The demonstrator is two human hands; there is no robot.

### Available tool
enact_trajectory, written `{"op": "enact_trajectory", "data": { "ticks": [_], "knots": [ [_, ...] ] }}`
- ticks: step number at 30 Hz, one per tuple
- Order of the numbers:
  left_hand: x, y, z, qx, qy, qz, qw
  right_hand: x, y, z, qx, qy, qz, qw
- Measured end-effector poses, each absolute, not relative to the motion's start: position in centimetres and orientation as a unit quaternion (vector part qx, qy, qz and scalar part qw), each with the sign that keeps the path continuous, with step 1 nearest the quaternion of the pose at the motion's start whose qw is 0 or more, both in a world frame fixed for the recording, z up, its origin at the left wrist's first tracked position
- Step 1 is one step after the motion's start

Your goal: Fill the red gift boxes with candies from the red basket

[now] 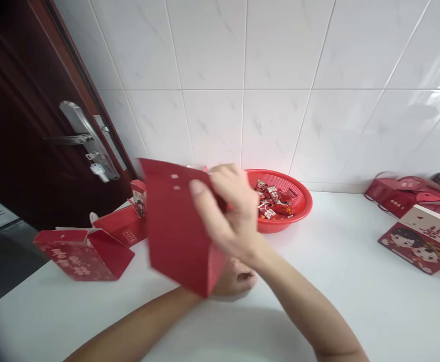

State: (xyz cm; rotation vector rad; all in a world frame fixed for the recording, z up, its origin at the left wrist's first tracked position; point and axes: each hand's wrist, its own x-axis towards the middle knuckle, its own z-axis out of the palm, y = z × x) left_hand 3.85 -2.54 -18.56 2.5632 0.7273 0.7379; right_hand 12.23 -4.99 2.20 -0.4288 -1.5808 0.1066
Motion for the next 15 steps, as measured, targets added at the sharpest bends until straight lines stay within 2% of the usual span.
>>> {"op": "enact_trajectory", "data": {
  "ticks": [4, 7, 11, 15],
  "knots": [
    [3.8, -2.7, -17.2, 0.901, 0.245, 0.264, 0.242, 18.6, -5.0, 1.4, -0.282, -0.691, -0.092, 0.659],
    [3.7, -3.1, -16.9, 0.884, 0.232, 0.317, 0.254, 21.2, -5.7, 0.2, -0.384, -0.684, -0.177, 0.594],
    [3.9, -4.0, -16.4, 0.838, 0.222, 0.439, 0.236, 21.7, -6.4, -1.9, -0.509, -0.679, -0.222, 0.481],
    [4.6, -5.1, -15.8, 0.813, 0.236, 0.484, 0.22, 20.2, -6.1, -3.7, -0.55, -0.688, -0.219, 0.421]
  ]
}}
